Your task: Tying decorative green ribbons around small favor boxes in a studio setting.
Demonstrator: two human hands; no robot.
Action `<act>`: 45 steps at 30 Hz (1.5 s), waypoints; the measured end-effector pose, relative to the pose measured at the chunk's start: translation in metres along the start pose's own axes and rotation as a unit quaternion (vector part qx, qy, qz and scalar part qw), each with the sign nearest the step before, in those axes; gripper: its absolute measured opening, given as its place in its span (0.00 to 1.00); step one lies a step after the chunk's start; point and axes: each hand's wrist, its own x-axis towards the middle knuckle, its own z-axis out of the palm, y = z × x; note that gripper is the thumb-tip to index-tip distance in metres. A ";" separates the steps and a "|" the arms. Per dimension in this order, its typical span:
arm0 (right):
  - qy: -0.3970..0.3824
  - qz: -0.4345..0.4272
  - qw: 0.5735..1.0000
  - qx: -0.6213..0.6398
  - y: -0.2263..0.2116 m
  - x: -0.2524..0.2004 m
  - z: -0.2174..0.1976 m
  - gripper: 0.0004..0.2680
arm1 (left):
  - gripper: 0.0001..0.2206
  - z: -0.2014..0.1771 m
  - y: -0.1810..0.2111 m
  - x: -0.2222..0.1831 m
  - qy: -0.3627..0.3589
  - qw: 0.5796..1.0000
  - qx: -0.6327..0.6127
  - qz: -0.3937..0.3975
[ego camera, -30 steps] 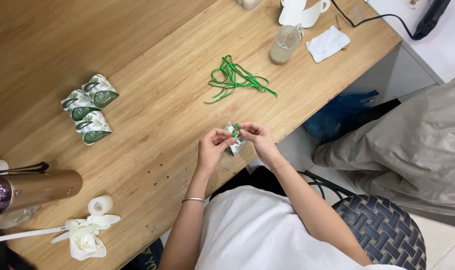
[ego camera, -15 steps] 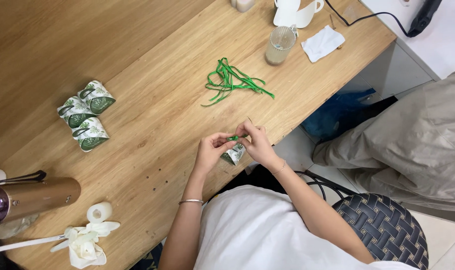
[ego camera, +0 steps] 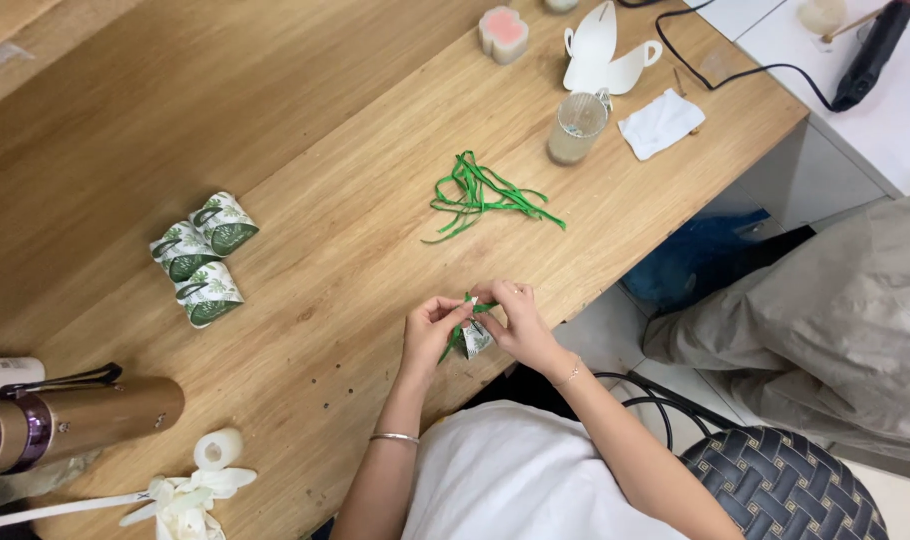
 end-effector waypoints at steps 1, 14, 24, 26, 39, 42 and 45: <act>0.003 -0.028 0.999 -0.033 0.005 0.002 0.003 0.12 | 0.06 0.000 0.003 0.000 0.013 1.000 -0.008 -0.011; -0.005 -0.060 0.983 -0.172 0.009 -0.010 0.008 0.09 | 0.07 0.019 0.031 -0.028 0.091 0.964 0.231 0.093; 0.044 -0.075 0.992 -0.094 0.008 -0.015 0.016 0.12 | 0.06 -0.002 -0.003 -0.008 -0.002 0.999 0.009 -0.046; 0.034 -0.071 0.996 -0.052 0.000 -0.011 0.013 0.16 | 0.06 -0.003 -0.006 -0.008 -0.006 0.999 0.001 -0.038; 0.001 -0.052 0.989 -0.141 0.031 -0.018 0.022 0.07 | 0.07 0.021 0.036 -0.039 0.104 0.962 0.232 0.100; -0.022 -0.019 0.989 -0.142 0.032 -0.018 0.019 0.05 | 0.07 0.017 0.025 -0.034 0.120 0.912 0.337 0.201; -0.014 0.038 0.996 -0.081 0.026 -0.018 0.009 0.06 | 0.08 0.002 -0.011 -0.013 0.036 0.966 0.207 0.150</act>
